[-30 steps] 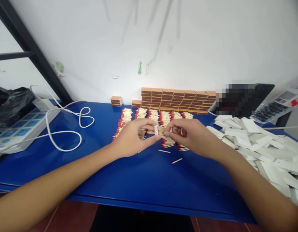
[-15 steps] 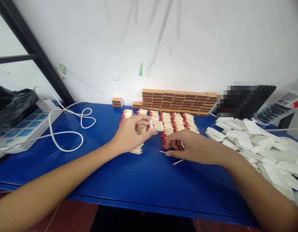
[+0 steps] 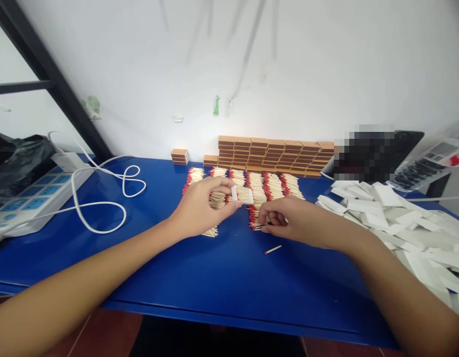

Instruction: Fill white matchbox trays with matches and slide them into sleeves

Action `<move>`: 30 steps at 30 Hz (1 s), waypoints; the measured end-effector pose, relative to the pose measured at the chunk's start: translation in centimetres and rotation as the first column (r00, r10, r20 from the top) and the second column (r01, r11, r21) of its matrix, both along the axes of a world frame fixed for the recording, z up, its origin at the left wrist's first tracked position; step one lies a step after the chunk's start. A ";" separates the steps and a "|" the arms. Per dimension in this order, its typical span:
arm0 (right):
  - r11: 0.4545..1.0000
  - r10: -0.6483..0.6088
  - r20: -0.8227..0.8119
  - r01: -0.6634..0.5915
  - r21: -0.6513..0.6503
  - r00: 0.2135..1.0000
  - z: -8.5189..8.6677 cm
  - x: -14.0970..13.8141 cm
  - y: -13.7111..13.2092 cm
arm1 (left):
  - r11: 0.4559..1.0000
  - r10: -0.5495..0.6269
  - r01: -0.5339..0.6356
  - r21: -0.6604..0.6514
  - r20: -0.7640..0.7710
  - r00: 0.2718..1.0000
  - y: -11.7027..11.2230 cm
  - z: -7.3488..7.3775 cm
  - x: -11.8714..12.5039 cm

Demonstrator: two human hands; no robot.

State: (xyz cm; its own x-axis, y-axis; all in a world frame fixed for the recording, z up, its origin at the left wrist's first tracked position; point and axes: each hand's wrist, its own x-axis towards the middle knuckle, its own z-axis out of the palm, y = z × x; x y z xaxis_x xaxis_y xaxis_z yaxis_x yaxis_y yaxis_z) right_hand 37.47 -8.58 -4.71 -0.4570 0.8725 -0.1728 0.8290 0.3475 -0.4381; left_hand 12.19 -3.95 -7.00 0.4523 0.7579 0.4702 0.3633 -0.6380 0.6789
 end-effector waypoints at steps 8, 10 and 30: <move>1.000 0.013 0.000 -0.013 0.015 1.000 -0.3 0.2 0.0 | 0.999 -0.022 0.022 0.042 0.001 1.000 0.0 -0.1 0.1; 1.000 0.018 0.001 -0.018 0.024 1.000 -0.3 0.3 0.0 | 0.998 -0.021 0.021 0.056 -0.004 1.000 0.0 -0.1 0.1; 0.998 0.032 0.000 -0.032 0.045 0.999 -0.3 -0.2 -0.1 | 0.998 -0.044 0.046 0.052 -0.040 0.998 -0.2 0.1 0.2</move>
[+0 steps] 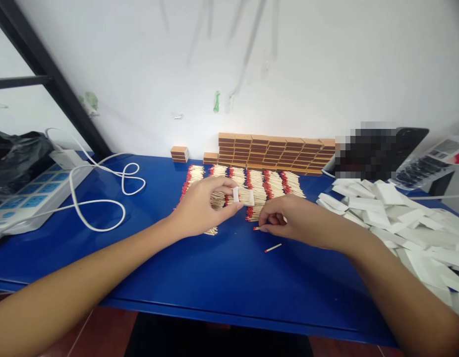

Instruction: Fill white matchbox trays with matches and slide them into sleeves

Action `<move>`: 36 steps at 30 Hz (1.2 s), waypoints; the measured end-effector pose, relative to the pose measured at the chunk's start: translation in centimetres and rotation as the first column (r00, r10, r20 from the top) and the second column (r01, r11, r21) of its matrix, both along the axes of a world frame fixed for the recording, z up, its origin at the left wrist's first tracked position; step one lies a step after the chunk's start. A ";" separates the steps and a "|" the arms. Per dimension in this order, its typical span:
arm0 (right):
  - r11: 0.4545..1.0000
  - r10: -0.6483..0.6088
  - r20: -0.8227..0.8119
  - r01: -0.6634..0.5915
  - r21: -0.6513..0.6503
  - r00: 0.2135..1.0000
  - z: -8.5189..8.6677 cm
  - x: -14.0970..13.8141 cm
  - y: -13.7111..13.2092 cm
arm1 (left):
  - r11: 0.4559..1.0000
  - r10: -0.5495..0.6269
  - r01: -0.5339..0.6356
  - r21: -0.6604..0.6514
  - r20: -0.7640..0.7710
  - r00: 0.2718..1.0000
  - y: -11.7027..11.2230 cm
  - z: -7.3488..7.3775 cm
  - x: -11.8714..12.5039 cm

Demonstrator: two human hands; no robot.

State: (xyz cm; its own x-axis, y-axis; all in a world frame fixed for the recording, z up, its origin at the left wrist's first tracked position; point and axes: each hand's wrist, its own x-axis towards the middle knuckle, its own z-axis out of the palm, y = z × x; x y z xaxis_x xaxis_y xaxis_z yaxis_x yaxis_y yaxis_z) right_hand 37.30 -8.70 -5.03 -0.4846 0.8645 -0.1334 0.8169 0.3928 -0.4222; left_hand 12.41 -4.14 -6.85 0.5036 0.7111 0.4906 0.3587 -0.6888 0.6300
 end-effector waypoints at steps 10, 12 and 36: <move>0.997 0.001 -0.070 -0.006 -0.074 0.998 0.2 0.4 -0.1 | 1.000 -0.005 0.005 -0.002 -0.028 1.000 0.1 -0.1 0.0; 0.999 -0.015 -0.171 0.006 -0.052 0.985 0.7 0.1 -0.3 | 1.000 -0.004 0.003 -0.003 -0.037 0.999 0.1 -0.1 0.0; 0.940 -0.015 -0.330 0.125 0.316 0.944 0.0 -1.0 0.1 | 0.962 -0.099 0.124 -0.245 0.113 0.989 -0.4 -0.3 0.1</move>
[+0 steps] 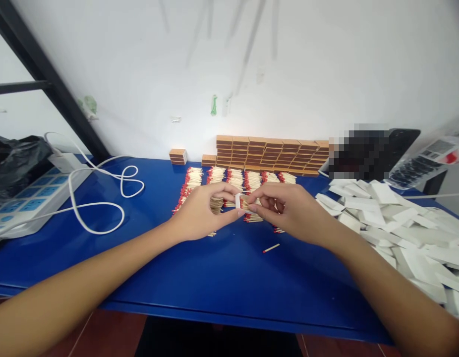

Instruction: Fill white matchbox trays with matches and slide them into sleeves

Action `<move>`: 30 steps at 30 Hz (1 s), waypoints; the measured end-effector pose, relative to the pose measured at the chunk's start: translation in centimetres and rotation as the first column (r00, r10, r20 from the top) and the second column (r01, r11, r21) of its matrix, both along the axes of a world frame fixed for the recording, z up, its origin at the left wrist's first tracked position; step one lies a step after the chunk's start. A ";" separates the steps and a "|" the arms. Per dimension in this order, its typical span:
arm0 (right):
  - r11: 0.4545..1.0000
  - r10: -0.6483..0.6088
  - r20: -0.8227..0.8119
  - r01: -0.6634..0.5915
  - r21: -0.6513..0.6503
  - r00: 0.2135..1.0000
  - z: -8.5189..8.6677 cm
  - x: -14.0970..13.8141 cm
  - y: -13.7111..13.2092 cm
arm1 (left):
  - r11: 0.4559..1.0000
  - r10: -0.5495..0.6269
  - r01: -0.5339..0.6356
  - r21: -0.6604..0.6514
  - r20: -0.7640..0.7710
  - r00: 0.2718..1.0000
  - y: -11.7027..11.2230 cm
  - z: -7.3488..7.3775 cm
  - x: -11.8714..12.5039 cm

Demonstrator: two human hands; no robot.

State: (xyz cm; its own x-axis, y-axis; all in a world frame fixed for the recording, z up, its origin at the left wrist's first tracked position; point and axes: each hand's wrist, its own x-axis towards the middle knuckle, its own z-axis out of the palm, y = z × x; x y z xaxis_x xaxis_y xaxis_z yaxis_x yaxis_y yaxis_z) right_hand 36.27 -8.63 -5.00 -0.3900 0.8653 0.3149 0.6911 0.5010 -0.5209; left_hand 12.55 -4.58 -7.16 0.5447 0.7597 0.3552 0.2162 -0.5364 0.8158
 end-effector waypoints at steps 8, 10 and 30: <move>1.000 -0.014 -0.014 0.014 0.024 1.000 0.7 0.2 -0.3 | 1.000 0.011 -0.011 -0.010 -0.014 1.000 0.3 -0.1 0.0; 0.997 -0.048 0.003 0.048 0.056 0.999 0.8 0.5 -0.3 | 1.000 0.021 -0.021 0.005 -0.010 1.000 0.3 0.0 0.1; 0.971 0.125 0.320 -0.050 -0.235 0.939 -0.5 1.2 0.5 | 0.972 0.171 -0.173 0.158 0.031 0.985 0.6 0.1 -0.1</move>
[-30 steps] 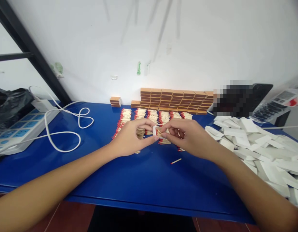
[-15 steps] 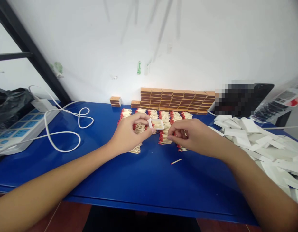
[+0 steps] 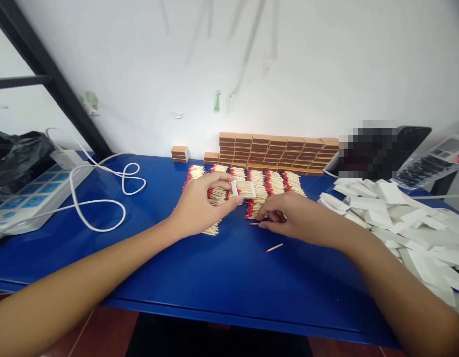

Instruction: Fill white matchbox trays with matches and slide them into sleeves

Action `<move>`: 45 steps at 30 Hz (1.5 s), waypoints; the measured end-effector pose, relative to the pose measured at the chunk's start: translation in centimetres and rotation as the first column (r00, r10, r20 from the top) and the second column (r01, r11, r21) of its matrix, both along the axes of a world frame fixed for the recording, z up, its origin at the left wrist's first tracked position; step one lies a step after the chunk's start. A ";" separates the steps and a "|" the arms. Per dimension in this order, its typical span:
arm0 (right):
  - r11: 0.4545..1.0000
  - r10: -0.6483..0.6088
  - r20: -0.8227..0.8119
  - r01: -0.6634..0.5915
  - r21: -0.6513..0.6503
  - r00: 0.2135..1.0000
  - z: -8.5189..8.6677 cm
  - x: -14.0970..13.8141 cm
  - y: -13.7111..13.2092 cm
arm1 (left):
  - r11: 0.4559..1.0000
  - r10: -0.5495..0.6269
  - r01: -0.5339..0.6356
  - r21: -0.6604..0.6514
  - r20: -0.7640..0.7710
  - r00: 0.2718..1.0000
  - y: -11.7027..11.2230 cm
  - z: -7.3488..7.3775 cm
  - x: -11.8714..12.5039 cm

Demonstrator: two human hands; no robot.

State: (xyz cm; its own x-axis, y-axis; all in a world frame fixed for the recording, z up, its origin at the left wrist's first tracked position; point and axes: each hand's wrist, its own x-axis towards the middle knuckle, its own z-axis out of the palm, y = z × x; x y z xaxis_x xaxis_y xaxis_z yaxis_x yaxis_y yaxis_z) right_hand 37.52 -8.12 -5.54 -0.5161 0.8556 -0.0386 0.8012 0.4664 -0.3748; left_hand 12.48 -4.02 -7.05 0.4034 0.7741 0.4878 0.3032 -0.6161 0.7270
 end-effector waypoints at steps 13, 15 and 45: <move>1.000 0.001 -0.033 -0.001 -0.005 0.999 0.2 -0.1 -0.3 | 1.000 -0.011 0.011 0.001 -0.009 1.000 -0.1 0.0 -0.1; 1.000 -0.008 -0.034 0.008 -0.009 0.999 0.1 -0.1 -0.3 | 1.000 -0.010 0.011 0.008 -0.017 1.000 0.0 0.0 -0.1; 0.976 -0.121 -0.351 0.177 0.131 0.929 0.9 -0.3 -0.2 | 0.988 -0.154 0.153 -0.035 -0.039 0.987 -1.4 0.0 0.4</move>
